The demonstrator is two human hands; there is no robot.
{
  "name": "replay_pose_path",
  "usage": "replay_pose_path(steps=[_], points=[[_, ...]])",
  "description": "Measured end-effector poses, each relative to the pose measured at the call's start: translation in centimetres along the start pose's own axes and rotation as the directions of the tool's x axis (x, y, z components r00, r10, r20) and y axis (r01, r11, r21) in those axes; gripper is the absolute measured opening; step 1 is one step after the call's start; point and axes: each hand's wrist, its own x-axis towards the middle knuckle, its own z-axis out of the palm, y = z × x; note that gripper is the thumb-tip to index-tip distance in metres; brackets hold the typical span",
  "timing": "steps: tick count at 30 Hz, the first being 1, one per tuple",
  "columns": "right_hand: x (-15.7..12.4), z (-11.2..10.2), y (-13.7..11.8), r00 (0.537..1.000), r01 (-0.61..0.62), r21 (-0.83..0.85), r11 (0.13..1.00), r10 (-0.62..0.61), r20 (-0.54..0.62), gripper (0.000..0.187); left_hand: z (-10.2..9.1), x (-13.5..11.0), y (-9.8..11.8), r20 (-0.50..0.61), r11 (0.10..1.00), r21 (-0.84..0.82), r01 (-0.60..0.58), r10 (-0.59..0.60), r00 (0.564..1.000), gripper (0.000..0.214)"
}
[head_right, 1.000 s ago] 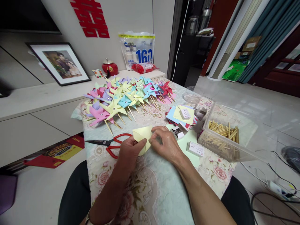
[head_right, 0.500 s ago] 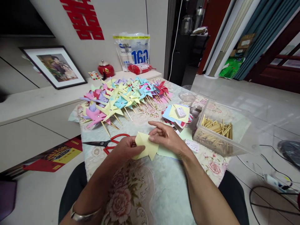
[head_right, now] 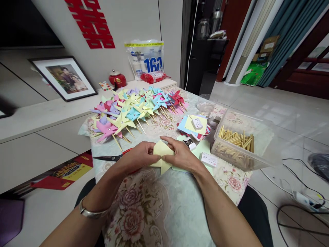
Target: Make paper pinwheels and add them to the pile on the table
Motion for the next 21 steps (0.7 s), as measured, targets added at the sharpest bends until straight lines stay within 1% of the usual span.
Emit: replay_pose_path(steps=[5, 8, 11, 14, 16, 17, 19, 21], points=[[0.02, 0.0, 0.34, 1.0, -0.001, -0.033, 0.999, 0.001, -0.01, 0.075, -0.05, 0.09, 0.34, 0.019, 1.0, -0.013, -0.022, 0.022, 1.0, 0.02], [-0.02, 0.0, 0.36, 1.0, 0.021, -0.064, 0.998, -0.021, -0.002, 0.076, -0.16, 0.3, 0.3, 0.049, 1.0, -0.003, -0.015, 0.015, 0.999, 0.022], [-0.04, -0.03, 0.21, 0.999, 0.052, -0.101, 0.994, -0.053, -0.008, 0.075, -0.28, 0.61, 0.4, 0.078, 1.0, 0.022, -0.01, 0.008, 0.997, 0.022], [-0.01, -0.02, 0.11, 0.999, 0.03, -0.047, 0.998, -0.031, -0.015, 0.076, -0.56, 0.73, 0.75, 0.072, 0.999, 0.04, -0.021, 0.018, 0.997, 0.015], [0.06, 0.0, 0.12, 0.999, 0.003, 0.029, 1.0, -0.002, -0.036, 0.078, -0.81, 0.6, 1.01, 0.02, 1.0, 0.014, -0.024, 0.024, 1.0, 0.009], [0.11, 0.01, 0.15, 0.998, -0.006, 0.077, 0.997, 0.011, -0.054, 0.08, -0.89, 0.48, 1.09, -0.024, 0.999, -0.027, -0.025, 0.024, 0.999, 0.012], [0.25, 0.02, 0.24, 0.994, -0.005, 0.174, 0.985, 0.024, -0.105, 0.082, -0.82, 0.19, 1.07, -0.136, 0.986, -0.158, -0.044, 0.022, 0.99, 0.024], [0.4, 0.02, 0.36, 0.985, 0.022, 0.246, 0.969, 0.022, -0.173, 0.082, -0.26, -0.03, 0.8, -0.258, 0.956, -0.274, -0.102, 0.029, 0.966, 0.037]])
